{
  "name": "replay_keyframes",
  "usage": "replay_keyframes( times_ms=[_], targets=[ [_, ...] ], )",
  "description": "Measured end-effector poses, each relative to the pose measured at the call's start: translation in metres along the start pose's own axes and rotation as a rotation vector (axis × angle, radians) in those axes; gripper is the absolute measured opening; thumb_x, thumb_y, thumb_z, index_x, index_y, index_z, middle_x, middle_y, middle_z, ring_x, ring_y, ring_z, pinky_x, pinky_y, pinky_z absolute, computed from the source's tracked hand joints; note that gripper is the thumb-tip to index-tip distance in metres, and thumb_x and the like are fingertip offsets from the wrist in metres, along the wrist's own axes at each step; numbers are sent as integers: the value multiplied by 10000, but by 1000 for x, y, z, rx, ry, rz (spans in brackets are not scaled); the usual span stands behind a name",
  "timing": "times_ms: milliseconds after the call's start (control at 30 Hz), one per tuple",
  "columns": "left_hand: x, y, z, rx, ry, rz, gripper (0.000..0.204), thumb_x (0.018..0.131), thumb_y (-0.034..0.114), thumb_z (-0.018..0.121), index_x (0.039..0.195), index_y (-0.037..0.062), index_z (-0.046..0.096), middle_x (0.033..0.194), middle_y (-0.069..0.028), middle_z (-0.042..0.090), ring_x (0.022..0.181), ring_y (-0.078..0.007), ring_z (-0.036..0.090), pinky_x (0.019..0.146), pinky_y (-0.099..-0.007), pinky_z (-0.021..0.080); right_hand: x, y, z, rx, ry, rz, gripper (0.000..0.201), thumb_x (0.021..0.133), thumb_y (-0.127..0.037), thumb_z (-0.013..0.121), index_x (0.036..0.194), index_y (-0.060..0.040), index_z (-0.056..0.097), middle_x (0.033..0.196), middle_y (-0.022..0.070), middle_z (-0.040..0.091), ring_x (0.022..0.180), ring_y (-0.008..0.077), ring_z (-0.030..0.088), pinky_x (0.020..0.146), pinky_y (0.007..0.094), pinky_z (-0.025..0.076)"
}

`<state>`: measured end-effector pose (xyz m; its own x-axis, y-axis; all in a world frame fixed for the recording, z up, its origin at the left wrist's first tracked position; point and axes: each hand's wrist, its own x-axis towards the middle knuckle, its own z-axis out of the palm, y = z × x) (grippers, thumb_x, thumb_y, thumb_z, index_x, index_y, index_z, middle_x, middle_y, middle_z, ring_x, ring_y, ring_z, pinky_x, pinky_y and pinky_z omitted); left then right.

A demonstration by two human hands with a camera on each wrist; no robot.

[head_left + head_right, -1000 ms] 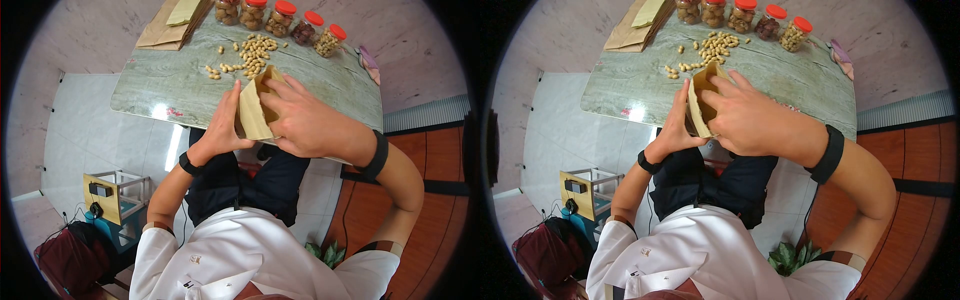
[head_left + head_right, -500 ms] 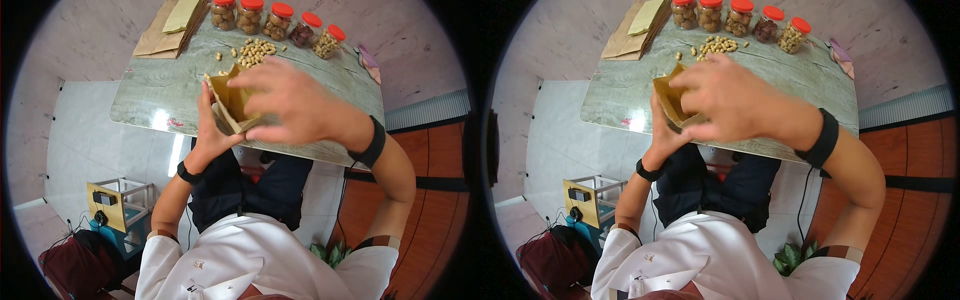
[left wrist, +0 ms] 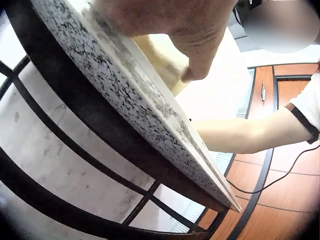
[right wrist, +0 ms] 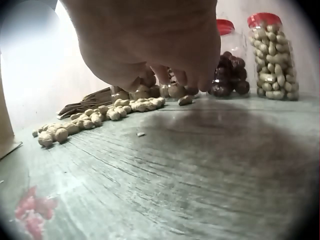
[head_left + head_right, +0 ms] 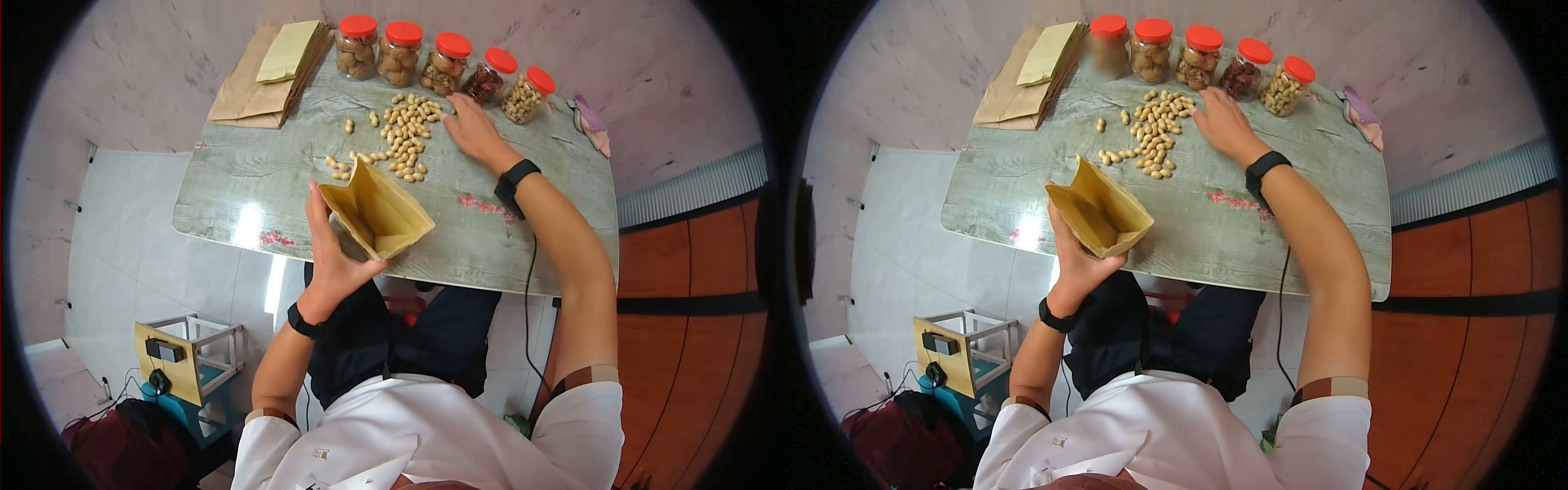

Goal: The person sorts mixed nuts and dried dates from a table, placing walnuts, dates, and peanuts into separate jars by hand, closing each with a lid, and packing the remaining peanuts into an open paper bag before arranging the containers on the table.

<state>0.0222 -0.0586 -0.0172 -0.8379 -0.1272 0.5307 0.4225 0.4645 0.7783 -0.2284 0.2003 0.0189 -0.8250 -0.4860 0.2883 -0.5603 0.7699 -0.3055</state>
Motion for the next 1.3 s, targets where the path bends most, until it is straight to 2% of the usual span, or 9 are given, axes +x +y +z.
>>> replay_keyframes(
  times_ms=[67, 200, 367, 600, 767, 833, 967, 1200, 1300],
  targets=[
    [-1, -1, 0, 11, 3, 5, 1481, 553, 224, 968, 1636, -40, -7, 1524, -257, 315, 1388, -407, 399, 1139, -469, 382, 6, 1, 7, 114, -67, 109, 600, 1039, -362, 558, 1449, 69, 477, 1515, 277, 472, 1404, 423, 462, 1164, 472, 388],
    [0, 4, 1, 0, 0, 0, 1495, 560, 221, 986, 1637, -35, -20, 1496, -248, 335, 1365, -399, 422, 1147, -465, 383, 5, -19, 11, 157, -53, 132, 651, 1040, -397, 561, 1473, 74, 442, 1518, 280, 470, 1410, 419, 459, 1166, 473, 388],
    [3, 8, 0, -7, -11, 9, 1490, 573, 202, 989, 1638, -30, -26, 1443, -231, 373, 1326, -388, 455, 1150, -459, 385, 6, -36, 14, 191, -72, -17, 861, 996, -591, 569, 1520, 67, 387, 1572, 276, 400, 1443, 435, 417, 1185, 476, 371],
    [2, 6, 2, -29, -11, 11, 1477, 565, 179, 983, 1641, -26, -8, 1397, -226, 418, 1298, -391, 477, 1135, -465, 398, 18, -50, 25, 30, -89, -67, 904, 970, -659, 549, 1563, 2, 379, 1591, 260, 380, 1484, 436, 349, 1209, 513, 326],
    [-2, 0, 3, -73, -11, -15, 1460, 554, 146, 962, 1641, -25, 2, 1394, -235, 426, 1293, -397, 479, 1119, -467, 413, 12, -49, 30, 75, -96, -135, 694, 953, -541, 635, 1435, -45, 562, 1521, 229, 457, 1433, 408, 390, 1177, 499, 357],
    [-2, -2, 3, -44, -30, -3, 1363, 644, 130, 920, 1643, -3, 2, 1556, -185, 348, 1394, -291, 479, 1132, -412, 432, 4, -48, 31, 97, -76, -160, 614, 965, -490, 635, 1401, -60, 585, 1490, 215, 481, 1406, 403, 414, 1167, 497, 369],
    [2, 3, 2, -21, -29, 39, 1356, 648, 118, 908, 1645, -4, -4, 1556, -193, 347, 1395, -301, 478, 1143, -416, 417, -15, -53, 26, 62, -15, -213, 403, 1011, -357, 605, 1321, -101, 632, 1416, 166, 537, 1333, 376, 480, 1124, 484, 409],
    [9, 9, 2, -8, -51, 44, 1376, 640, 112, 899, 1654, 5, -25, 1496, -204, 422, 1367, -338, 490, 1160, -433, 379, -25, -58, 26, -10, 83, -286, 288, 1004, -279, 627, 1226, -99, 662, 1289, 120, 576, 1217, 333, 538, 1046, 472, 448],
    [12, 4, 5, -54, -49, 33, 1402, 569, 128, 917, 1647, -11, 31, 1458, -248, 425, 1294, -377, 504, 1106, -458, 428, -25, -59, 26, -59, 114, -314, 257, 1003, -283, 627, 1167, -88, 663, 1207, 111, 578, 1160, 318, 551, 1001, 461, 480]
  ],
)
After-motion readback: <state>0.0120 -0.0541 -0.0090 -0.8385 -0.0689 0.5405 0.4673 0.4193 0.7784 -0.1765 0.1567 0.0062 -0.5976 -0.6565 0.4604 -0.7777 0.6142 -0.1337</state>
